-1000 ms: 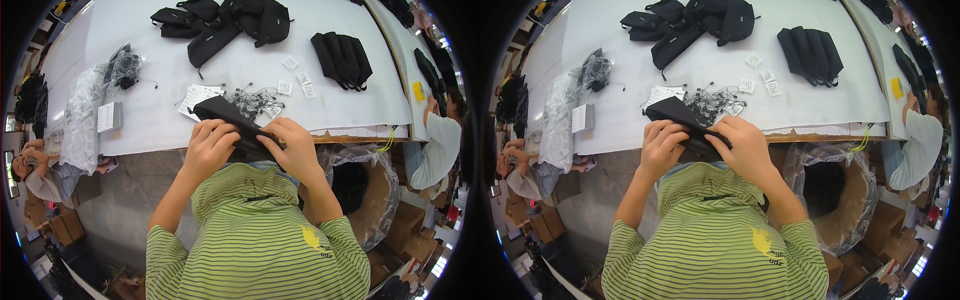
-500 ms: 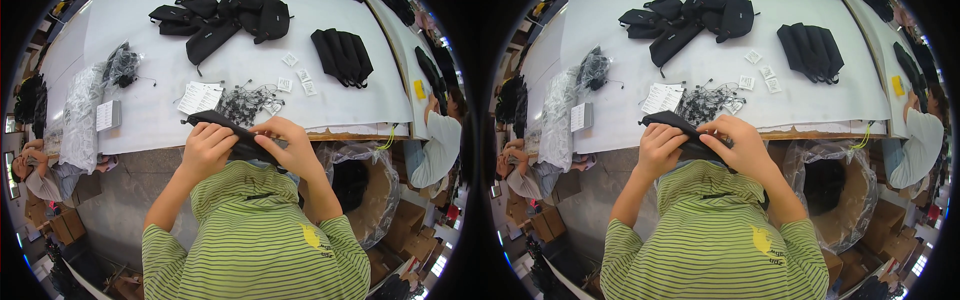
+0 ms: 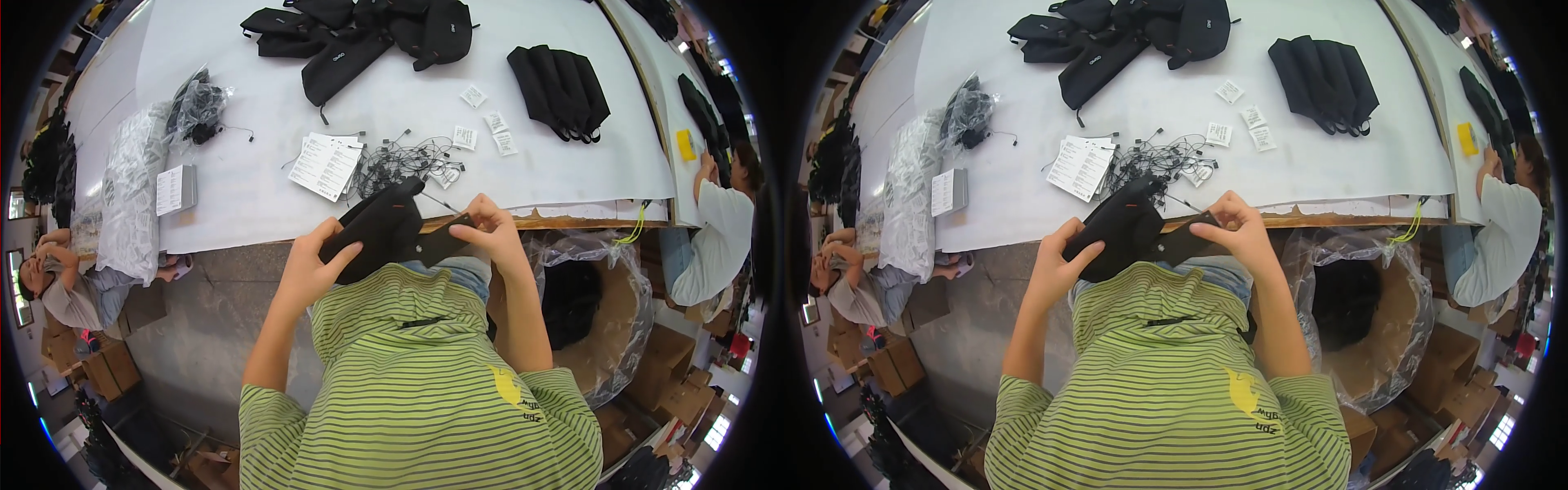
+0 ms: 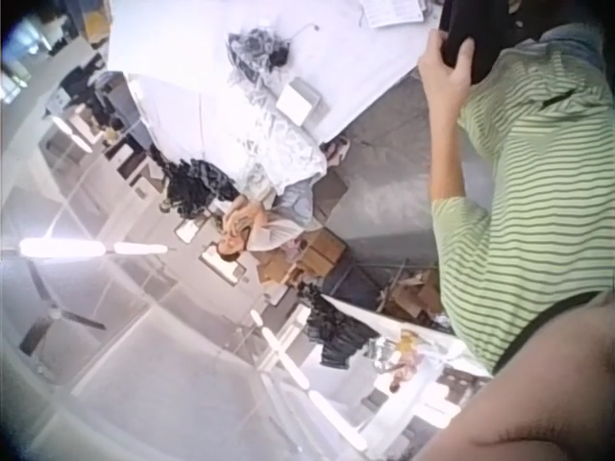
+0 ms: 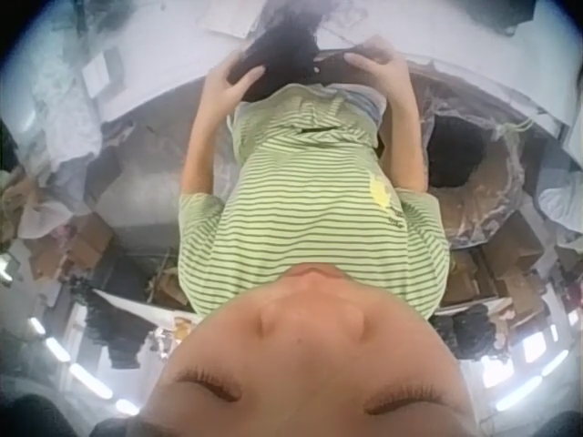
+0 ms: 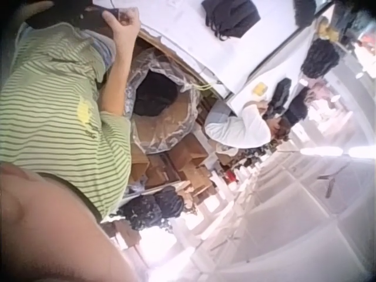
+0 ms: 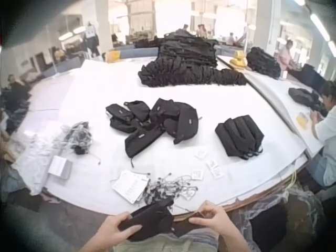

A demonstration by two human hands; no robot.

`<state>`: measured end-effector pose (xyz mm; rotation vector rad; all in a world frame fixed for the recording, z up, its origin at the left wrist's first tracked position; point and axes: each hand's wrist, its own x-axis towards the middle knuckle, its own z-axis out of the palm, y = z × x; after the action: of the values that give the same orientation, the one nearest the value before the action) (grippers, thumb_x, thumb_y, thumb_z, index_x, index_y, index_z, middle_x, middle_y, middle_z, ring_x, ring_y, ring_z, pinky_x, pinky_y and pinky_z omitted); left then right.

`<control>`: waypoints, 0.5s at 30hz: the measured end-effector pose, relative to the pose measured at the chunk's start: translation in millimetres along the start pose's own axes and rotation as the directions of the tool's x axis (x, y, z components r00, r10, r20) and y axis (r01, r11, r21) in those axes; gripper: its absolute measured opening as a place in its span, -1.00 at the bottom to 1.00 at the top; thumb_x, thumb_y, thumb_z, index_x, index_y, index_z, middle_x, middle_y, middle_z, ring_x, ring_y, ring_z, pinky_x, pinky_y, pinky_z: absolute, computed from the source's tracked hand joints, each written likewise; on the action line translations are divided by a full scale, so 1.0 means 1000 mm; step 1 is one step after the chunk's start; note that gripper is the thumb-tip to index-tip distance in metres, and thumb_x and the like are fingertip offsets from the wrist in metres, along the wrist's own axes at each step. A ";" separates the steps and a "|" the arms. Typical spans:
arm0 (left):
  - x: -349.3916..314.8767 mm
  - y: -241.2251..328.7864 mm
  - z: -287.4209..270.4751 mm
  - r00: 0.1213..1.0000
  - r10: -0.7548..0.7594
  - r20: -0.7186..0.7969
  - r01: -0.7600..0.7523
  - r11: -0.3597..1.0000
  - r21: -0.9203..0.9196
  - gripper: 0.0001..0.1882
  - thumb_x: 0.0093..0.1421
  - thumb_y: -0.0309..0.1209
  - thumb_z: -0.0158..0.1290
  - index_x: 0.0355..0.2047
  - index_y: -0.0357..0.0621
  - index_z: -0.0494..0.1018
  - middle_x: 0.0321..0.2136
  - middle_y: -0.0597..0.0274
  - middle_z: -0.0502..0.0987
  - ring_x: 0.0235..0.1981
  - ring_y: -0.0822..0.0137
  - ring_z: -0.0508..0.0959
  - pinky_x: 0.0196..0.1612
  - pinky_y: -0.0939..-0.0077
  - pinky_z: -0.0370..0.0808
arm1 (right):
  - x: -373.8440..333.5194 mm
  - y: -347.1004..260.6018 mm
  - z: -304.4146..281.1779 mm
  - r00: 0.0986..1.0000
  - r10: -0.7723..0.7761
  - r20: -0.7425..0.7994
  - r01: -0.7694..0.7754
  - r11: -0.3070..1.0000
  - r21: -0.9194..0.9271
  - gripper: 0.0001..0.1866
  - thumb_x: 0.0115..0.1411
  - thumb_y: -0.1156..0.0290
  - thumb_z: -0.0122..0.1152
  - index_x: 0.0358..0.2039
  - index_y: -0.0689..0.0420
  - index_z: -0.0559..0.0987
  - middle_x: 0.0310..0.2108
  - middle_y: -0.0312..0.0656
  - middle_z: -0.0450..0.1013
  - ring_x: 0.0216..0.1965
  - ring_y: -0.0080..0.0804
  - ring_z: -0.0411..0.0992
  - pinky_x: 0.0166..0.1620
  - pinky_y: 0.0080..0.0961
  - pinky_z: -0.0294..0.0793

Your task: Packing eye-glass cases with cards and tags at a workstation.

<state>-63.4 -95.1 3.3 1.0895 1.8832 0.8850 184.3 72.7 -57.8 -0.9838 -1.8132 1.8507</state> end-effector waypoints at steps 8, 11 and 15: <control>-0.009 -0.009 -0.005 0.865 -0.006 0.502 0.003 1.000 0.008 -0.80 -0.02 -0.50 0.05 -0.36 -0.28 0.33 -0.56 0.20 0.32 -0.51 0.31 0.29 -0.38 0.45 0.33 | -0.010 -0.016 -0.029 0.976 0.219 -0.009 -0.182 0.834 0.521 -0.85 0.10 0.49 0.25 -0.33 0.17 0.46 -0.62 -0.20 0.46 -0.62 -0.41 0.46 -0.32 -0.41 0.54; -0.008 -0.022 -0.005 0.773 0.002 0.635 -0.026 0.999 0.028 -0.80 -0.02 -0.50 0.05 -0.41 -0.27 0.28 -0.55 0.23 0.33 -0.50 0.36 0.28 -0.37 0.48 0.32 | -0.015 -0.021 -0.043 0.934 0.213 0.287 -0.352 0.695 0.627 -0.81 0.08 0.47 0.27 -0.32 0.18 0.45 -0.55 -0.19 0.50 -0.55 -0.45 0.46 -0.32 -0.47 0.51; -0.007 -0.024 -0.015 0.702 0.017 0.712 0.146 0.975 -0.168 -0.80 0.08 -0.40 0.08 -0.37 -0.26 0.33 -0.52 0.28 0.36 -0.44 0.45 0.30 -0.33 0.52 0.31 | -0.011 -0.021 -0.059 0.949 0.218 0.229 -0.272 0.932 0.239 -0.78 0.05 0.48 0.29 -0.32 0.19 0.44 -0.49 -0.19 0.52 -0.49 -0.54 0.43 -0.32 -0.57 0.45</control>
<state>-82.8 -113.4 -8.8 1.0233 1.1325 0.4892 228.3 109.2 -30.4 -0.9907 -1.5395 2.3520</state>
